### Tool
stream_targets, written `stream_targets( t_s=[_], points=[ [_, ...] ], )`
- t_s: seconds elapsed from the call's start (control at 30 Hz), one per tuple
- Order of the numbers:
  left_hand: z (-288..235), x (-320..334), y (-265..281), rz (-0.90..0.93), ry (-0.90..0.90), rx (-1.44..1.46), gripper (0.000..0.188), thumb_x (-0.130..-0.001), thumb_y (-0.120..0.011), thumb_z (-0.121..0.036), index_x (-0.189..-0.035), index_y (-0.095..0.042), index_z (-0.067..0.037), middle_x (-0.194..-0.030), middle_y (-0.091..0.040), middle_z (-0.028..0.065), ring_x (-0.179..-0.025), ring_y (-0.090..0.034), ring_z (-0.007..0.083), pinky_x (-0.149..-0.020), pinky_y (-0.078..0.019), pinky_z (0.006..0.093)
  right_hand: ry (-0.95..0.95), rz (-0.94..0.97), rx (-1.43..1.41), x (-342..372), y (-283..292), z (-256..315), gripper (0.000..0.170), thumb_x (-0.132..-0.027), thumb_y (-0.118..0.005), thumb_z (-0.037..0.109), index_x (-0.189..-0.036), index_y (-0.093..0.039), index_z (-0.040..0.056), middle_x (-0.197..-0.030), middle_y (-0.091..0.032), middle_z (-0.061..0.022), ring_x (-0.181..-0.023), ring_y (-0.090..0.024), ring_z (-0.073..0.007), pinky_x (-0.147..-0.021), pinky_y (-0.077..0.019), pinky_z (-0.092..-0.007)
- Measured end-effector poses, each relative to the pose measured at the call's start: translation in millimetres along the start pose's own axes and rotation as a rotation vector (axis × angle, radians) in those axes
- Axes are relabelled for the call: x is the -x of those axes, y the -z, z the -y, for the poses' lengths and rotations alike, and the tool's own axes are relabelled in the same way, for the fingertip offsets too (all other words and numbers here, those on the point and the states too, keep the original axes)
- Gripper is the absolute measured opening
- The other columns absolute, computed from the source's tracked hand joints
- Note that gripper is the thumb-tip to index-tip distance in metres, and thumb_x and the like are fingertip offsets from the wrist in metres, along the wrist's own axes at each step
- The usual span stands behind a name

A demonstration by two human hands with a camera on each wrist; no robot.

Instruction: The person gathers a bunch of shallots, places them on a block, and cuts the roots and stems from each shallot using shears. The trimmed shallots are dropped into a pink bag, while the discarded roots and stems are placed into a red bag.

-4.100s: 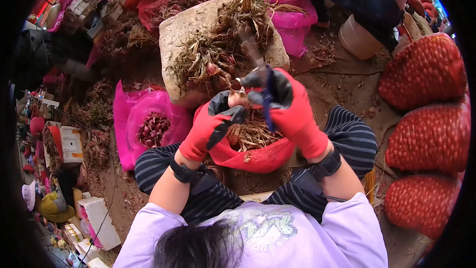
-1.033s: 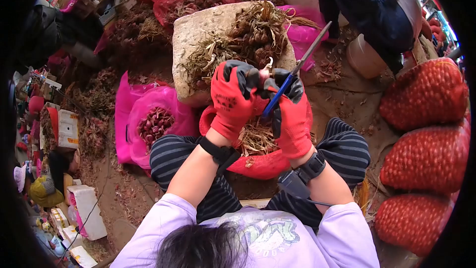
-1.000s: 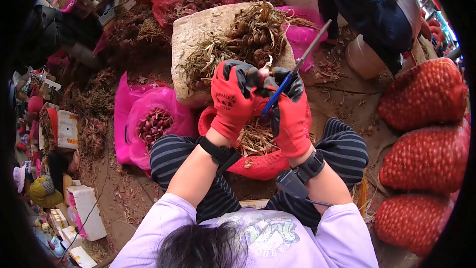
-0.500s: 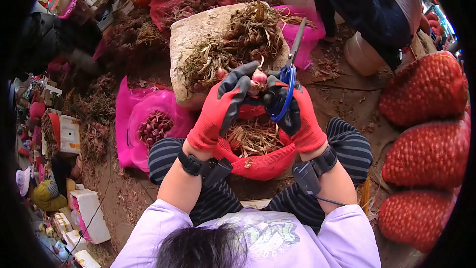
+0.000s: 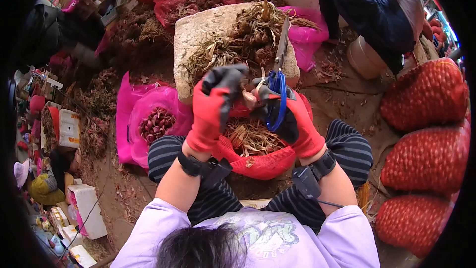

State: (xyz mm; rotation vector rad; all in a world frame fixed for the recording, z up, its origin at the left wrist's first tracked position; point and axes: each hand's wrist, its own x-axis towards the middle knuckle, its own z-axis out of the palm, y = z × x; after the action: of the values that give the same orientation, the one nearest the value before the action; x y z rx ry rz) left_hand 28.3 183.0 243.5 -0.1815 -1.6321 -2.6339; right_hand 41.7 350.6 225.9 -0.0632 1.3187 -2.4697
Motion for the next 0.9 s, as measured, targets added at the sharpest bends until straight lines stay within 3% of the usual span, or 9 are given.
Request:
stream_targets(
  t_s=[0.07,0.2,0.43,0.53,0.57,0.67,0.7,0.77,0.9],
  points=[
    [5,-8,8,-0.176,0.069,0.419,0.018,-0.089,-0.054,-0.006,-0.105,-0.061,-0.001,-0.085,-0.063,0.0004,-0.073,-0.059,0.01,-0.067,-0.0479,0.0219,-0.035,0.019,-0.134,0,1,-1,0.035,-0.091,-0.056,0.022,-0.118,-0.048,0.0006,-0.09,-0.059,-0.0045,-0.075,-0.06,-0.0153,-0.069,-0.0513,-0.0298],
    [24,-9,26,0.062,0.343,0.123,0.024,-0.091,-0.055,-0.02,-0.107,-0.059,-0.002,-0.08,-0.06,-0.0033,-0.068,-0.054,0.0049,-0.059,-0.0435,0.0194,0.013,0.103,-0.306,-5,17,-6,0.021,-0.093,-0.052,0.023,-0.105,-0.048,0.0059,-0.09,-0.052,-0.0022,-0.075,-0.054,-0.0124,-0.075,-0.0458,-0.0297],
    [15,-3,18,0.128,0.22,-0.094,0.009,-0.083,-0.065,-0.007,-0.085,-0.063,0.0,-0.08,-0.062,-0.0009,-0.069,-0.052,0.003,-0.06,-0.0429,0.0195,0.12,0.059,-0.057,-2,21,-12,0.032,-0.093,-0.05,0.025,-0.116,-0.049,0.003,-0.104,-0.055,-0.0079,-0.088,-0.059,-0.0191,-0.08,-0.0514,-0.0352],
    [9,8,-2,0.103,-0.029,-0.268,0.006,-0.078,-0.065,-0.003,-0.083,-0.062,-0.001,-0.078,-0.063,0.003,-0.066,-0.056,0.0102,-0.06,-0.0451,0.0237,0.126,-0.019,-0.229,-5,27,-16,0.037,-0.092,-0.052,0.026,-0.121,-0.049,0.0025,-0.11,-0.055,-0.01,-0.092,-0.06,-0.0214,-0.08,-0.0523,-0.0368],
    [18,5,5,0.168,-0.44,-0.674,0.014,-0.071,-0.064,0.001,-0.084,-0.061,-0.003,-0.076,-0.061,0.0085,-0.067,-0.059,0.0233,-0.063,-0.0477,0.0301,0.167,-0.055,-0.271,-7,34,-21,0.037,-0.092,-0.052,0.026,-0.121,-0.049,0.0028,-0.111,-0.055,-0.0101,-0.092,-0.06,-0.0215,-0.079,-0.0525,-0.0368],
    [23,23,-11,0.209,-0.585,-1.004,0.036,-0.059,-0.065,0.006,-0.093,-0.059,-0.005,-0.078,-0.058,0.013,-0.075,-0.058,0.0299,-0.071,-0.0469,0.0305,0.138,0.006,-0.273,-9,52,-20,0.035,-0.092,-0.052,0.024,-0.121,-0.049,0.0049,-0.104,-0.058,-0.0087,-0.086,-0.062,-0.022,-0.075,-0.0526,-0.0357],
    [21,23,-10,0.259,-0.57,-1.037,0.035,-0.066,-0.066,0.006,-0.098,-0.056,-0.003,-0.084,-0.06,0.0096,-0.075,-0.06,0.0227,-0.067,-0.0471,0.0284,0.099,0.032,-0.32,-9,50,-16,0.033,-0.092,-0.052,0.023,-0.121,-0.05,0.0058,-0.1,-0.059,-0.008,-0.083,-0.062,-0.022,-0.074,-0.0525,-0.035],
    [35,14,4,0.232,-0.256,-0.708,0.04,-0.064,-0.071,-0.004,-0.103,-0.057,-0.004,-0.096,-0.057,0.0133,-0.083,-0.059,0.0293,-0.073,-0.0474,0.0344,0.126,0.056,-0.4,-7,47,-14,0.032,-0.092,-0.052,0.021,-0.121,-0.05,0.0069,-0.095,-0.061,-0.0073,-0.078,-0.063,-0.0223,-0.072,-0.0522,-0.0339],
    [30,8,-3,0.111,-0.22,-0.412,0.044,-0.065,-0.074,-0.007,-0.107,-0.058,-0.004,-0.099,-0.057,0.0137,-0.087,-0.06,0.0309,-0.074,-0.0486,0.0349,0.231,-0.018,-0.144,-9,56,-29,0.032,-0.091,-0.053,0.02,-0.119,-0.051,0.0042,-0.095,-0.061,-0.0082,-0.082,-0.064,-0.0213,-0.075,-0.0523,-0.0345]
  ],
)
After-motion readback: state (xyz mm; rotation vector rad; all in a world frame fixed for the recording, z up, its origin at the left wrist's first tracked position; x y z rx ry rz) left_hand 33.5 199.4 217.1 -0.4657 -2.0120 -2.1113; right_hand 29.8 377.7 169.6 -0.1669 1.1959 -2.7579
